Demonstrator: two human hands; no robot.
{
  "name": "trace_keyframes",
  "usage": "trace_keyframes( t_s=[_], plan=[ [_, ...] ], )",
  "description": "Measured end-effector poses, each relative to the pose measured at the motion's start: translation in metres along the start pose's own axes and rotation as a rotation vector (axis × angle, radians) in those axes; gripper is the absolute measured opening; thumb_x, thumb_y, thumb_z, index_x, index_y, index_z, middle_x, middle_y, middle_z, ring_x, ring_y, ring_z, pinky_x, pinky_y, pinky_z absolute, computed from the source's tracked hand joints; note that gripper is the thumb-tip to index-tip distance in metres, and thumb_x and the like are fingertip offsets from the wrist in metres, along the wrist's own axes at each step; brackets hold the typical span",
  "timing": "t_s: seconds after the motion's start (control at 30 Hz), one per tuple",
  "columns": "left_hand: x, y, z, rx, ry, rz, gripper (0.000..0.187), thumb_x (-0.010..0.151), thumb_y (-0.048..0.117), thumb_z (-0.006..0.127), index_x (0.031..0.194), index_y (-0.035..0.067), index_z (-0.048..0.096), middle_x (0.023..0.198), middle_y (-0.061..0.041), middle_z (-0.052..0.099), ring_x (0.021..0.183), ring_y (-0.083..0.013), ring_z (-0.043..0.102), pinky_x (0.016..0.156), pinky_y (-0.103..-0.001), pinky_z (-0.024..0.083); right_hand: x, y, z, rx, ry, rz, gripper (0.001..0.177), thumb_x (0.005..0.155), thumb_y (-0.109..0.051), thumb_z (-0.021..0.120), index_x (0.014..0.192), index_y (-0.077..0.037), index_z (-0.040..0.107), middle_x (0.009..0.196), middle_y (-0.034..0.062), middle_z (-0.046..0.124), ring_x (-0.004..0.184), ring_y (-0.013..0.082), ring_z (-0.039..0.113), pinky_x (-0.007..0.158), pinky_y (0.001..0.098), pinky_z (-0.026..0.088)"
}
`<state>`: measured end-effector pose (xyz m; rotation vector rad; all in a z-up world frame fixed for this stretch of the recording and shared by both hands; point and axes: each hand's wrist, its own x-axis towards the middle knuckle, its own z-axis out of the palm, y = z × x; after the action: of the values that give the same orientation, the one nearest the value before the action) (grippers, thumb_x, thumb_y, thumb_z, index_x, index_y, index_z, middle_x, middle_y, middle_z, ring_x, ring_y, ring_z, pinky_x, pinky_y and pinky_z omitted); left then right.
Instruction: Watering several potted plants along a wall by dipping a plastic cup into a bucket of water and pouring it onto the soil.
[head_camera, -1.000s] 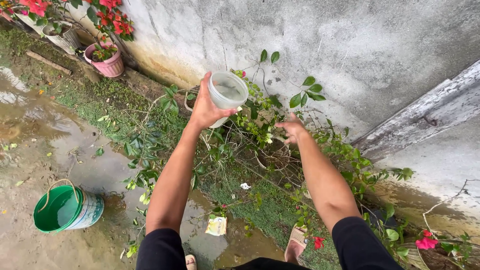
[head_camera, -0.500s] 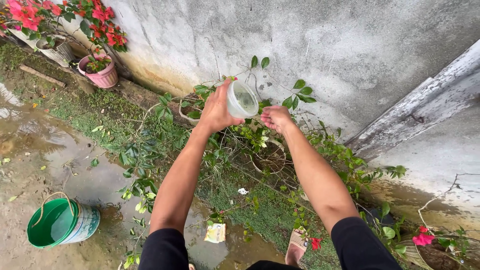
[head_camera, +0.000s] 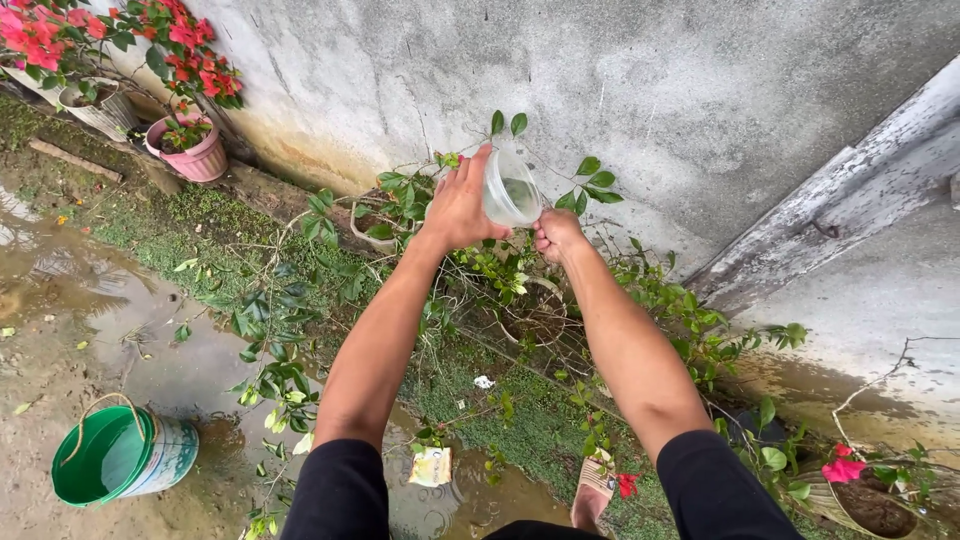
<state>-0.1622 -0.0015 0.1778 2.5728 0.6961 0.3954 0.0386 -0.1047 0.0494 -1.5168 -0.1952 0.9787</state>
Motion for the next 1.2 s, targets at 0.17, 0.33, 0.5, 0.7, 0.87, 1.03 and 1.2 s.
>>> trace_keyframes(
  t_s=[0.17, 0.33, 0.5, 0.7, 0.87, 1.03, 1.2],
  plan=[
    [0.0, 0.01, -0.005, -0.131, 0.013, 0.011, 0.147, 0.072, 0.023, 0.116, 0.185, 0.011, 0.024, 0.166, -0.028, 0.061, 0.158, -0.0547, 0.058, 0.136, -0.084, 0.036, -0.032, -0.024, -0.006, 0.034, -0.007, 0.04, 0.043, 0.121, -0.034, 0.061, 0.08, -0.021, 0.058, 0.06, -0.0119, 0.042, 0.046, 0.0047, 0.039, 0.045, 0.0187, 0.042],
    [0.007, 0.002, -0.002, -0.175, 0.028, 0.027, 0.148, 0.071, 0.024, 0.118, 0.184, 0.011, 0.023, 0.165, -0.029, 0.06, 0.156, -0.0572, 0.059, 0.136, -0.084, 0.038, -0.004, -0.003, -0.018, 0.089, 0.019, -0.133, 0.017, 0.114, -0.02, 0.07, 0.104, -0.006, 0.07, 0.07, -0.0031, 0.059, 0.048, 0.0017, 0.051, 0.039, 0.018, 0.041],
    [0.007, 0.004, -0.004, -0.172, 0.031, 0.036, 0.15, 0.07, 0.027, 0.119, 0.183, 0.01, 0.023, 0.164, -0.029, 0.06, 0.154, -0.0591, 0.059, 0.135, -0.083, 0.041, 0.007, 0.0, -0.023, 0.058, 0.12, -0.174, 0.037, 0.113, -0.034, 0.078, 0.085, -0.013, 0.068, 0.063, -0.007, 0.049, 0.047, 0.0057, 0.044, 0.042, 0.0267, 0.039],
    [0.01, 0.007, -0.001, -0.139, 0.042, 0.055, 0.15, 0.07, 0.024, 0.118, 0.185, 0.011, 0.022, 0.163, -0.03, 0.061, 0.154, -0.0583, 0.06, 0.135, -0.083, 0.04, 0.013, 0.001, -0.026, 0.082, -0.062, -0.045, 0.031, 0.115, -0.019, 0.071, 0.145, -0.017, 0.065, 0.099, -0.0007, 0.064, 0.089, 0.0125, 0.079, 0.076, 0.0247, 0.067],
    [0.016, 0.002, 0.009, -0.001, 0.001, 0.029, 0.153, 0.069, 0.032, 0.118, 0.186, 0.013, 0.02, 0.165, -0.025, 0.061, 0.156, -0.0535, 0.059, 0.135, -0.083, 0.037, 0.013, 0.009, -0.023, 0.13, -0.01, -0.029, 0.014, 0.117, -0.02, 0.07, 0.125, -0.009, 0.069, 0.085, 0.0001, 0.069, 0.066, 0.0079, 0.081, 0.05, 0.0129, 0.056],
    [0.02, -0.001, 0.015, 0.059, -0.003, 0.037, 0.156, 0.068, 0.035, 0.118, 0.186, 0.015, 0.019, 0.165, -0.021, 0.06, 0.156, -0.0514, 0.059, 0.135, -0.084, 0.036, 0.039, 0.024, -0.023, 0.174, 0.045, -0.047, 0.007, 0.117, -0.014, 0.063, 0.117, -0.011, 0.069, 0.081, 0.0042, 0.071, 0.061, 0.012, 0.076, 0.046, 0.0199, 0.06],
    [0.02, -0.004, 0.019, 0.041, 0.002, 0.034, 0.157, 0.067, 0.036, 0.118, 0.187, 0.015, 0.019, 0.164, -0.021, 0.06, 0.156, -0.0515, 0.059, 0.135, -0.083, 0.036, 0.029, 0.019, -0.013, 0.182, 0.104, -0.054, 0.02, 0.11, -0.016, 0.058, 0.092, -0.012, 0.065, 0.058, -0.0009, 0.046, 0.04, 0.0099, 0.043, 0.038, 0.027, 0.043]
  ],
)
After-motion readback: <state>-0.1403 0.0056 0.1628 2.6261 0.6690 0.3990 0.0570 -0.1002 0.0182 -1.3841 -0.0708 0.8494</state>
